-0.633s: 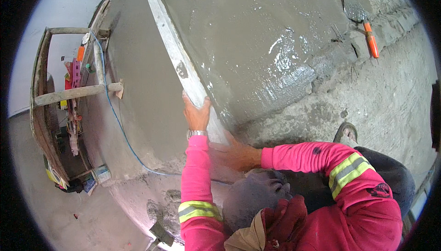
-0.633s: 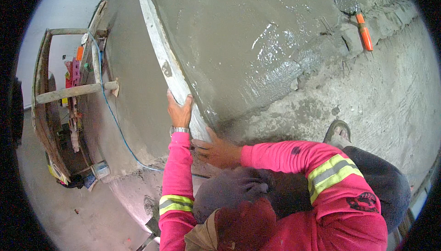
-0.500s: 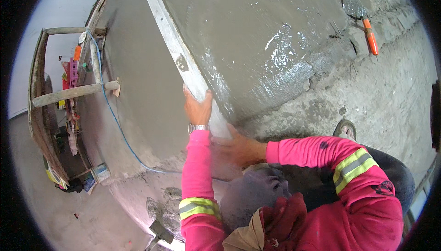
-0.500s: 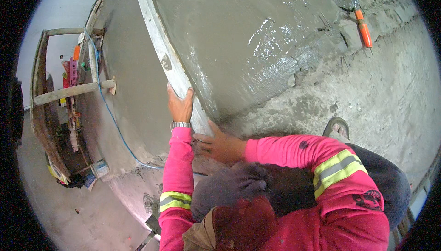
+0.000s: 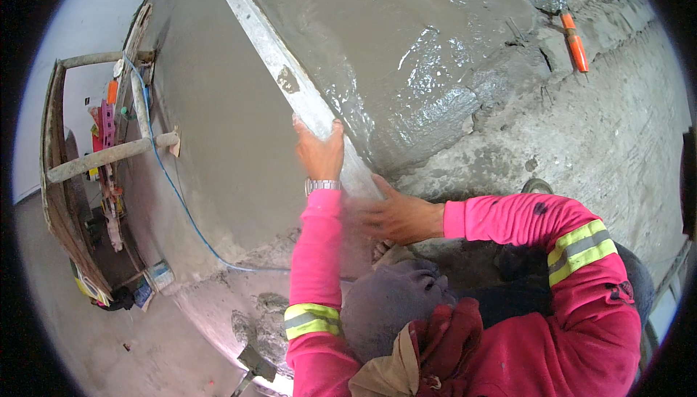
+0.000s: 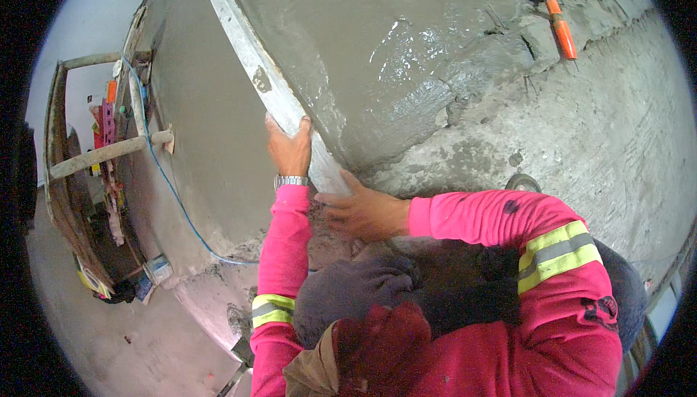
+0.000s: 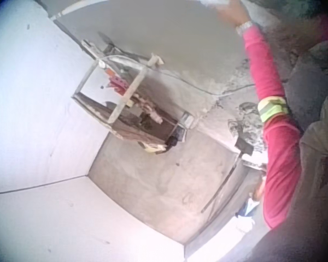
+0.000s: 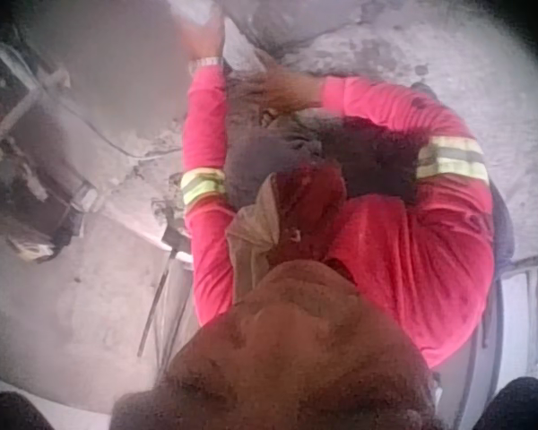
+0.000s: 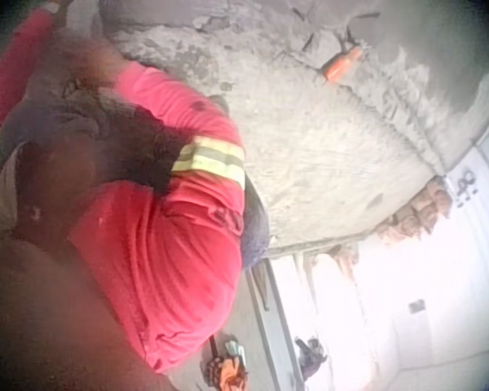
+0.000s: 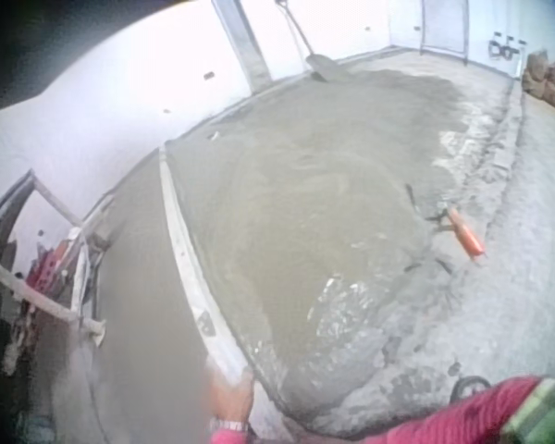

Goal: The person uses a trowel to spread wet concrete on a floor and then uses a long straight edge to level the surface. The person repeatedly drags the straight edge across the concrete to create a flat, even finish.

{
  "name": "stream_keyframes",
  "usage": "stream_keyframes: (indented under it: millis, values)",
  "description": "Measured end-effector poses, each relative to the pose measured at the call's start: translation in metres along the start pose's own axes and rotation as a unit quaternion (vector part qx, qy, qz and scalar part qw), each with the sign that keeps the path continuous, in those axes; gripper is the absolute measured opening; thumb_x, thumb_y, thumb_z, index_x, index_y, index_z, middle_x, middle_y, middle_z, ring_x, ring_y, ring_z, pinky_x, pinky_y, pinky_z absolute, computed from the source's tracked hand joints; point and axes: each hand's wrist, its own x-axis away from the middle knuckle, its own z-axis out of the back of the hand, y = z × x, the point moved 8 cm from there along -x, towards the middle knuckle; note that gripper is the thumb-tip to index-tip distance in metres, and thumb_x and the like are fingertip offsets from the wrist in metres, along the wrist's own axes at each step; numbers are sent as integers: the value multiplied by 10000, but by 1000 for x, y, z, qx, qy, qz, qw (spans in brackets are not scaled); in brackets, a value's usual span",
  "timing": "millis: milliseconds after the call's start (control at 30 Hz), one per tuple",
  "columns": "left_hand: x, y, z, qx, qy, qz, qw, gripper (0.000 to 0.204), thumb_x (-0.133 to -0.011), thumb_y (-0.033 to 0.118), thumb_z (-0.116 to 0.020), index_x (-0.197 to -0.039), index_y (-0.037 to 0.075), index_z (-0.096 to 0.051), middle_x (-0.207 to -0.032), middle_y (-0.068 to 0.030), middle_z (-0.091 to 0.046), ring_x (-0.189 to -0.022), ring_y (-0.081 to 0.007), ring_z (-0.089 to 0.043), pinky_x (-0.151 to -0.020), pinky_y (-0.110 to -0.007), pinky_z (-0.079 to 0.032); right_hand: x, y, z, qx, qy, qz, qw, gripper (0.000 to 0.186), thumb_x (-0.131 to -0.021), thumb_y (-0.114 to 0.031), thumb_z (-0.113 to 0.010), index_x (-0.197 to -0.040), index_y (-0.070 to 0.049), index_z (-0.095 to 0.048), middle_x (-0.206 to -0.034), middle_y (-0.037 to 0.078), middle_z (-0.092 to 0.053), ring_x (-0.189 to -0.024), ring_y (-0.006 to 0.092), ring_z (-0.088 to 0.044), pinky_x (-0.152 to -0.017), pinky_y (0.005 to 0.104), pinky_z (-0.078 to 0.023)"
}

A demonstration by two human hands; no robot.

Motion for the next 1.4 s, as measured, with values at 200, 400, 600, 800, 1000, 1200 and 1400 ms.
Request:
stream_keyframes:
  millis: [200, 400, 600, 800, 1000, 1200, 1400]
  values:
    - [4, 23, -24, -29, 4, -5, 1000, 807, -727, 259, -706, -1325, -122, -320, -1011, -326, -610, -947, -417, -619, -840, -432, -478, 31, 18, 15, -45, -27, 7, 999, 367, -811, -311, -535, -1140, -159, -591, -1292, 64, -475, -1395, 256, -209, -1004, 705, -206]
    - [3, 38, -51, -13, -3, -6, 1000, 812, -729, 269, -701, -1308, -147, -313, -1025, -342, -594, -953, -443, -605, -845, -453, -470, 55, 34, 44, -27, -74, -1, 997, 326, -799, -253, -558, -1096, -130, -612, -1301, 85, -472, -1391, 251, -230, -1034, 675, -211]
    - [4, 68, -74, 41, -13, -1, 999, 843, -728, 279, -701, -1315, -162, -286, -1128, -383, -518, -1055, -473, -533, -915, -464, -424, 80, 53, 65, -9, -103, 5, 995, 309, -796, -225, -557, -1074, -100, -609, -1279, 102, -489, -1379, 255, -259, -1021, 674, -243]
    - [4, 51, -57, 42, -2, -21, 999, 715, -742, 187, -703, -1253, -165, -348, -1076, -333, -572, -1017, -416, -585, -876, -424, -458, 71, 37, 42, -37, -61, 21, 997, 377, -809, -255, -532, -1144, -90, -586, -1312, 118, -471, -1370, 258, -279, -1015, 702, -213]
    - [10, 42, -49, 1, -1, -3, 1000, 833, -757, 289, -687, -1330, -161, -283, -1265, -367, -446, -1198, -454, -449, -1027, -430, -344, 62, 29, 29, -55, -55, 4, 997, 388, -840, -284, -497, -1177, -109, -576, -1331, 111, -454, -1383, 246, -250, -1022, 711, -182]
    - [9, 68, -69, -33, -13, 6, 999, 865, -754, 327, -679, -1323, -183, -272, -1201, -379, -489, -1136, -460, -500, -991, -443, -377, 88, 48, 57, -65, -53, 10, 996, 348, -814, -246, -544, -1121, -89, -599, -1307, 111, -462, -1386, 255, -240, -1031, 676, -235]
    - [9, 96, -94, -36, -31, -2, 999, 893, -756, 348, -669, -1319, -201, -246, -1112, -385, -533, -1021, -462, -565, -909, -458, -433, 115, 65, 84, -33, -58, 9, 998, 326, -794, -220, -557, -1081, -72, -604, -1278, 100, -493, -1387, 255, -241, -1031, 652, -268]
